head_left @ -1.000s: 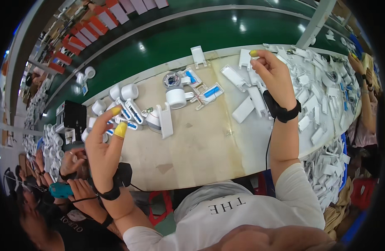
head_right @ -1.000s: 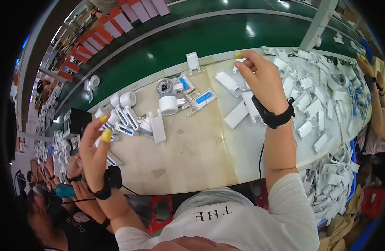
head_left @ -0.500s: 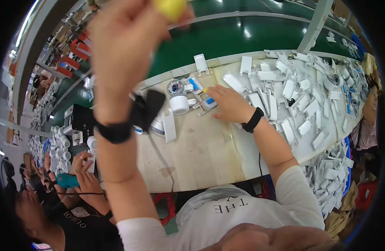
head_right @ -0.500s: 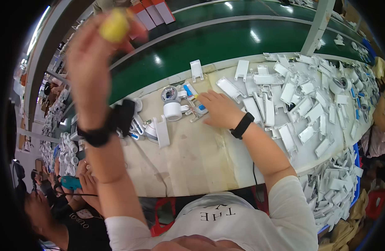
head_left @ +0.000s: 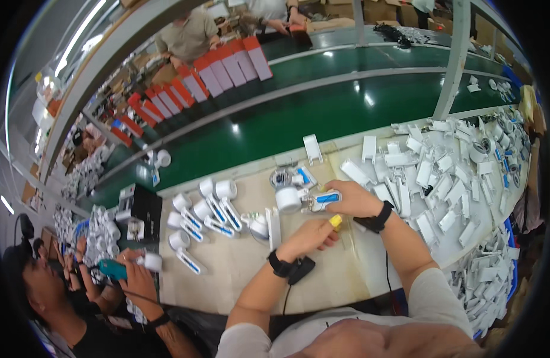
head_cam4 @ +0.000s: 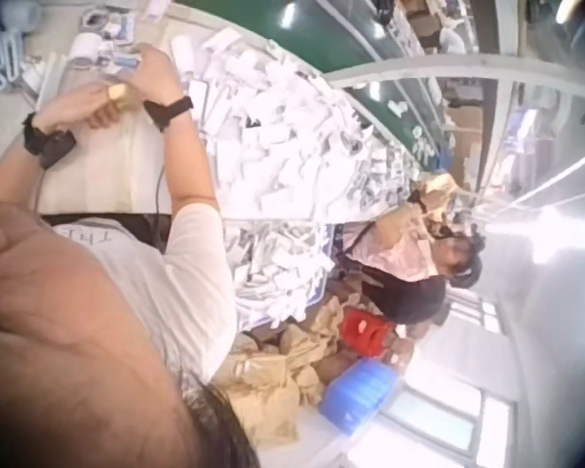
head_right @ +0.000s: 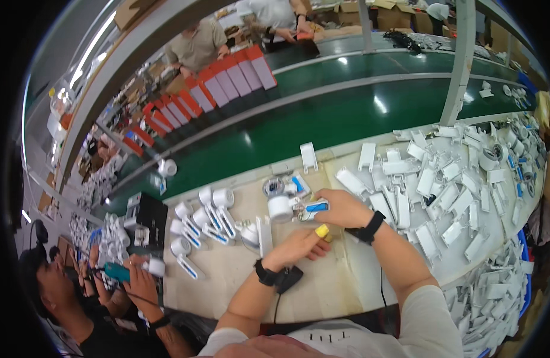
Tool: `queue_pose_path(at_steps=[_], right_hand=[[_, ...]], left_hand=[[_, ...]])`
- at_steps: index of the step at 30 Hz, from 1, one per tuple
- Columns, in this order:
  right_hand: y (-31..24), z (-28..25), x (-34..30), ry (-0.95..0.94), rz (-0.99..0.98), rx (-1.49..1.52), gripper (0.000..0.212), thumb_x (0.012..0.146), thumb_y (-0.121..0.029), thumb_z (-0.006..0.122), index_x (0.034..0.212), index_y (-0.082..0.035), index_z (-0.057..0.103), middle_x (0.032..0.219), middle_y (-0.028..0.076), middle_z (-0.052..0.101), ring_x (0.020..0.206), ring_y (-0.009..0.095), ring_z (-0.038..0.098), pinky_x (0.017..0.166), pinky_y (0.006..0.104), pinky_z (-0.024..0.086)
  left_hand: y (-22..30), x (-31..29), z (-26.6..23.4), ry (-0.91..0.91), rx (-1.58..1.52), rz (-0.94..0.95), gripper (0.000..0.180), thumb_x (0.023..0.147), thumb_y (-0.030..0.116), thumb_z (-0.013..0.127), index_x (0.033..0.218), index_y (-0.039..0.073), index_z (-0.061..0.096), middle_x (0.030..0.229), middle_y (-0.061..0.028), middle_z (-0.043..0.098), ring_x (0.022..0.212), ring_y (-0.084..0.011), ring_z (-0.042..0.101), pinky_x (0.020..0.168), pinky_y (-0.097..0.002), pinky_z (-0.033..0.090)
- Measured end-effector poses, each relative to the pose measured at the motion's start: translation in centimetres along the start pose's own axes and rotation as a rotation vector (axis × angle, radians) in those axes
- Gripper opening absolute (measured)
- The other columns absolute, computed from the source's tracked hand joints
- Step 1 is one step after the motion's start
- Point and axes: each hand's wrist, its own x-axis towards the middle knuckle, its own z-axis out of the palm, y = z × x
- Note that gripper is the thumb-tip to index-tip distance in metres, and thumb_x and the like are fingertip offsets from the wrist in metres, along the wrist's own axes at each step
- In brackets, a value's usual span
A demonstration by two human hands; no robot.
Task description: Manually assembling components and applying adhesive labels to small handheld electronic fans on a factory production line.
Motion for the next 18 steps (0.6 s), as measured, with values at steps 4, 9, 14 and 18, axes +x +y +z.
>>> queue_pose_path(at_steps=[4,9,14,18], right_hand=[[-1.5,-0.9,-0.2,0.081,0.199,0.508,0.049,0.071,-0.020,0.066,0.114,0.000,0.052,0.089,0.010,0.063,0.080,0.018,0.059,0.070,0.0288,0.048],[-4.1,2.3,-0.3,0.315,-0.121,0.428,0.051,0.074,-0.022,0.068,0.118,-0.003,0.050,0.098,0.010,0.061,0.091,0.018,0.059,0.080,0.0295,0.046],[-6.1,2.6,-1.8,0.156,-0.236,-0.063,0.058,0.073,-0.035,0.070,0.121,-0.009,0.049,0.093,0.011,0.060,0.084,0.030,0.058,0.073,0.0341,0.048],[-5.2,1.7,-1.4,0.330,-0.520,-0.170,0.069,0.071,-0.036,0.071,0.128,-0.011,0.041,0.106,0.010,0.055,0.093,0.031,0.056,0.081,0.0359,0.045]], left_hand=[[-1.2,2.4,-0.8,0.054,-0.514,0.165,0.055,0.093,0.045,0.026,0.120,0.000,0.042,0.113,-0.0144,0.055,0.091,-0.0237,0.060,0.081,-0.0356,0.049],[1.5,-0.4,-2.0,0.450,-0.919,0.549,0.046,0.094,0.036,0.027,0.120,0.002,0.042,0.112,-0.0131,0.055,0.106,-0.0240,0.052,0.090,-0.0380,0.043],[2.9,-1.6,-3.1,0.497,-0.893,0.623,0.038,0.094,0.030,0.031,0.117,0.002,0.044,0.101,-0.0136,0.057,0.090,-0.0238,0.057,0.082,-0.0362,0.047],[3.8,-4.4,-4.2,0.448,-0.980,0.609,0.036,0.092,0.029,0.032,0.113,0.003,0.046,0.090,-0.0140,0.058,0.072,-0.0239,0.058,0.064,-0.0351,0.049]])
